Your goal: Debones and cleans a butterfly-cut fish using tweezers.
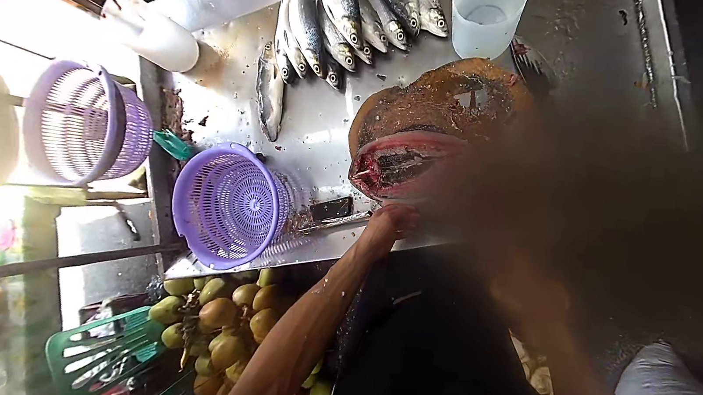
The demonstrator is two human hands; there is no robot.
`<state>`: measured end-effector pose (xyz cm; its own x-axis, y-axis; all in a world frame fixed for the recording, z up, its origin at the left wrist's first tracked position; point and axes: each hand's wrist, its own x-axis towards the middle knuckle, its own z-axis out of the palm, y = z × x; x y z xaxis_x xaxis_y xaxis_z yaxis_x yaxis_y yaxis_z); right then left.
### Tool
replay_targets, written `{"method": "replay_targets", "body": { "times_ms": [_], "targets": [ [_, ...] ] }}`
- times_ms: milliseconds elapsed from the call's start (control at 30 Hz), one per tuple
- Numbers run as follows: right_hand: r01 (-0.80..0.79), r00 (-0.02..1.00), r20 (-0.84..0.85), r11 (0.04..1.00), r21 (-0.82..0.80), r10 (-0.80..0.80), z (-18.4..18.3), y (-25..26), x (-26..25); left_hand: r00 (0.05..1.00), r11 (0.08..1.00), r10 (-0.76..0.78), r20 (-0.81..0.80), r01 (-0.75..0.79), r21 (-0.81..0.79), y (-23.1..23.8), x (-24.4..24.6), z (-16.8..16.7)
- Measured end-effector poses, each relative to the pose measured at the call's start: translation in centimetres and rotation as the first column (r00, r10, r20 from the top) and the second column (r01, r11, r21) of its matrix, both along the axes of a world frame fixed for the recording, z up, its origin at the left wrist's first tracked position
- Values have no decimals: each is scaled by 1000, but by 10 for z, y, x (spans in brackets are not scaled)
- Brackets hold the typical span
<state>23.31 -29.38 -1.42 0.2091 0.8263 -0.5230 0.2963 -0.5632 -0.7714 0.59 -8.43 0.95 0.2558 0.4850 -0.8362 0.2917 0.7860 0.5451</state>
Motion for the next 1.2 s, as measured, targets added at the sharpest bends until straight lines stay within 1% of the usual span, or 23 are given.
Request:
{"method": "replay_targets", "body": {
  "times_ms": [67, 133, 200, 233, 300, 400, 467, 500, 533, 567, 600, 633, 667, 733, 767, 833, 900, 967, 1000, 1033, 1100, 1167, 1200],
  "targets": [
    [4, 1000, 6, 1000, -18, -4, 0, -4, 5, 996, 998, 53, 76, -55, 23, 4, 8, 0],
    [14, 1000, 1, 999, -32, -14, 2, -7, 8, 991, 994, 29, 133, -42, 99, 8, 15, -1],
    [24, 1000, -1, 999, -49, -24, 3, -10, 10, 988, 968, -94, 120, 63, 245, 9, 19, -7],
    [28, 1000, 2, 999, -46, -28, 3, -11, 11, 981, 929, -180, 78, 144, 341, 9, 21, -9],
    [45, 999, 17, 999, -26, -45, 2, -13, 13, 929, 776, -364, -67, 342, 530, 10, 28, -11],
    [78, 997, 13, 996, -35, -77, 6, -16, 14, 769, 449, -588, -251, 568, 690, 11, 38, -16],
    [87, 996, 17, 996, -37, -86, 9, -16, 16, 650, 212, -685, -329, 611, 763, 14, 51, -22],
    [74, 997, 24, 997, -35, -73, 11, -15, 15, 600, 122, -712, -365, 618, 777, 15, 57, -25],
    [41, 999, 34, 998, -41, -40, 13, -12, 15, 565, 57, -726, -392, 617, 785, 17, 63, -28],
    [-8, 999, 44, 999, -48, 10, 14, -8, 15, 550, 28, -734, -399, 611, 791, 20, 69, -30],
    [-76, 995, 54, 995, -63, 79, 17, -2, 15, 555, 37, -737, -386, 604, 796, 22, 73, -32],
    [-151, 985, 69, 985, -78, 156, 18, 5, 14, 573, 81, -738, -356, 599, 796, 24, 79, -33],
    [-230, 967, 86, 969, -88, 238, 18, 13, 13, 602, 158, -736, -308, 595, 788, 27, 85, -30],
    [-372, 916, 118, 922, -106, 383, 15, 31, 16, 680, 365, -715, -164, 563, 741, 33, 98, -21],
    [-401, 902, 122, 908, -123, 415, 15, 42, 21, 720, 462, -690, -76, 519, 719, 36, 104, -19],
    [-322, 933, 113, 932, -165, 342, 16, 64, 37, 794, 655, -596, 116, 397, 644, 45, 121, -29],
    [-89, 986, 121, 976, -201, 114, 19, 79, 57, 839, 803, -459, 293, 250, 541, 52, 142, -42],
    [127, 977, 186, 984, -128, -102, 21, 83, 67, 852, 901, -286, 439, 84, 425, 56, 155, -45],
    [162, 967, 211, 984, -80, -143, 23, 83, 66, 851, 926, -193, 488, -6, 377, 57, 156, -37],
    [146, 965, 226, 989, -38, -134, 25, 82, 64, 848, 933, -118, 517, -83, 350, 59, 152, -24],
    [8, 983, 185, 999, -46, 1, 25, 74, 55, 862, 882, -100, 497, -154, 445, 56, 124, 2],
    [-123, 982, 134, 989, -84, 134, 18, 65, 45, 942, 803, -150, 301, -61, 592, 39, 73, 24],
    [-130, 983, 116, 987, -90, 140, 15, 61, 41, 975, 777, -134, 175, -6, 630, 29, 44, 25]
  ]
}}
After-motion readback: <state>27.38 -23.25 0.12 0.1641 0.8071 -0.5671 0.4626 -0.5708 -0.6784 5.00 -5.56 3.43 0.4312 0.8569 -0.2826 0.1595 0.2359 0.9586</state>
